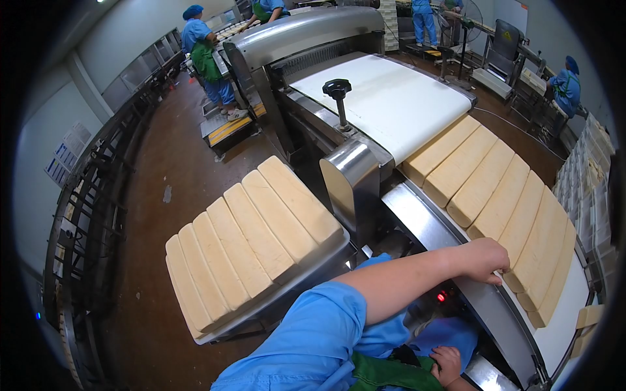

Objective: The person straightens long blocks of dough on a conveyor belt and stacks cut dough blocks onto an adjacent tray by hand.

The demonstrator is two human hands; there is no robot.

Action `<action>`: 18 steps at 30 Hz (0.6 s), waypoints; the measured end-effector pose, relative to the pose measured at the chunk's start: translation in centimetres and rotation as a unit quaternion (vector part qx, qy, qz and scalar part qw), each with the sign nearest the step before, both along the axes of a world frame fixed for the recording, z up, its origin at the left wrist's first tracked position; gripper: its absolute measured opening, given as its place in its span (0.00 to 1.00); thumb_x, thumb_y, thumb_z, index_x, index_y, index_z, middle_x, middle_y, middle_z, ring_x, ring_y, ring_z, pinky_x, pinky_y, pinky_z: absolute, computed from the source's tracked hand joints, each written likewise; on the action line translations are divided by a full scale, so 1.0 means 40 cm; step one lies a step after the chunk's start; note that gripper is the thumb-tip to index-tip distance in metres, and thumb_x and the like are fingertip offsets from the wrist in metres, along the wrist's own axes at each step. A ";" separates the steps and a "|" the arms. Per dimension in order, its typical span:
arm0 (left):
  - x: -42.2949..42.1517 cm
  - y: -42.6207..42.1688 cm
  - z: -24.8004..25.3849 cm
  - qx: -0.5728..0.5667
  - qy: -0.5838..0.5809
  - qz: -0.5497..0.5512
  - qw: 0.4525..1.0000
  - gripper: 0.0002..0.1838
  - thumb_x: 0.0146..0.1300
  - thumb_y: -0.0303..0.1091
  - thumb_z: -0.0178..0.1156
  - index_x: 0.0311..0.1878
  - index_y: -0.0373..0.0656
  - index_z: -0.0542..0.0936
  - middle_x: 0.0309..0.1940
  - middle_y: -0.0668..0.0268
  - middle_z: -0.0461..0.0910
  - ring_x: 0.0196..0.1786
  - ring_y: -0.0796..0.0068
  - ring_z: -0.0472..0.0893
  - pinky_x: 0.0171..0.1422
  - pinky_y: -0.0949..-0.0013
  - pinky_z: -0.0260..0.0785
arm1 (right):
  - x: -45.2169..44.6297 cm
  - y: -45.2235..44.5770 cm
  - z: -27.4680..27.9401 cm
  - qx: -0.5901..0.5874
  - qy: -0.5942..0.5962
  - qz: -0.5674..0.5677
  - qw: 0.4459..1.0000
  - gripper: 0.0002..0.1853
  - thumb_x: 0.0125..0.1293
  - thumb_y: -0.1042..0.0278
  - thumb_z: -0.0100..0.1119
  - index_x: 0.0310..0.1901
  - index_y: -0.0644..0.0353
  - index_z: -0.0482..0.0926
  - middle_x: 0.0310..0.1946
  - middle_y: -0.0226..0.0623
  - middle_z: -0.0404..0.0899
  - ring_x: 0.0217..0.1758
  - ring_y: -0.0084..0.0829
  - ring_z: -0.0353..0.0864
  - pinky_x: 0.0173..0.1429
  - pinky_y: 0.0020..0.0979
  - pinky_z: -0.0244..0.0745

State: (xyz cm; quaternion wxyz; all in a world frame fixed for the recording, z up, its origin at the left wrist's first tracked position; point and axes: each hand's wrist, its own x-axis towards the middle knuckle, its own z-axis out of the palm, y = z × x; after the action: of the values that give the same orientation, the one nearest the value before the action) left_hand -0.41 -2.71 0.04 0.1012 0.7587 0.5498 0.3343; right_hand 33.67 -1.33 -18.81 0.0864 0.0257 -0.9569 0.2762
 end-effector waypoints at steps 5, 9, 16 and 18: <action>-0.001 -0.001 -0.002 0.007 -0.002 -0.003 1.000 0.15 0.54 0.41 0.70 0.40 0.42 0.85 0.35 0.57 0.83 0.43 0.52 0.82 0.48 0.54 0.74 | -0.001 -0.001 -0.003 -0.007 0.002 -0.004 1.000 0.15 0.49 0.62 0.58 0.37 0.59 0.84 0.43 0.42 0.85 0.50 0.46 0.82 0.58 0.48 0.70; -0.003 -0.003 -0.001 0.003 -0.011 -0.005 1.000 0.15 0.54 0.41 0.70 0.41 0.42 0.85 0.35 0.57 0.83 0.44 0.52 0.82 0.48 0.54 0.74 | -0.011 -0.007 0.013 -0.014 0.004 -0.007 1.000 0.15 0.49 0.62 0.58 0.37 0.59 0.84 0.44 0.42 0.85 0.50 0.45 0.82 0.58 0.47 0.70; -0.003 -0.004 -0.002 -0.007 -0.009 -0.003 1.000 0.16 0.55 0.42 0.70 0.42 0.42 0.85 0.36 0.57 0.83 0.45 0.52 0.82 0.49 0.54 0.74 | -0.012 -0.008 0.016 -0.016 0.004 -0.010 1.000 0.15 0.48 0.63 0.58 0.37 0.59 0.84 0.44 0.41 0.85 0.50 0.45 0.82 0.58 0.47 0.70; -0.003 -0.003 -0.002 -0.008 -0.007 -0.004 1.000 0.16 0.55 0.42 0.70 0.42 0.42 0.85 0.36 0.57 0.83 0.45 0.52 0.82 0.49 0.54 0.74 | -0.013 -0.009 0.018 -0.019 0.003 -0.011 1.000 0.15 0.49 0.63 0.59 0.37 0.59 0.84 0.44 0.41 0.85 0.50 0.45 0.82 0.58 0.47 0.70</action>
State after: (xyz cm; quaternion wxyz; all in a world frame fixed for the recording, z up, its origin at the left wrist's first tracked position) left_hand -0.53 -2.84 -0.05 0.1127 0.7576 0.5490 0.3346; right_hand 33.15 -1.68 -18.10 0.0924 0.0141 -0.9514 0.2934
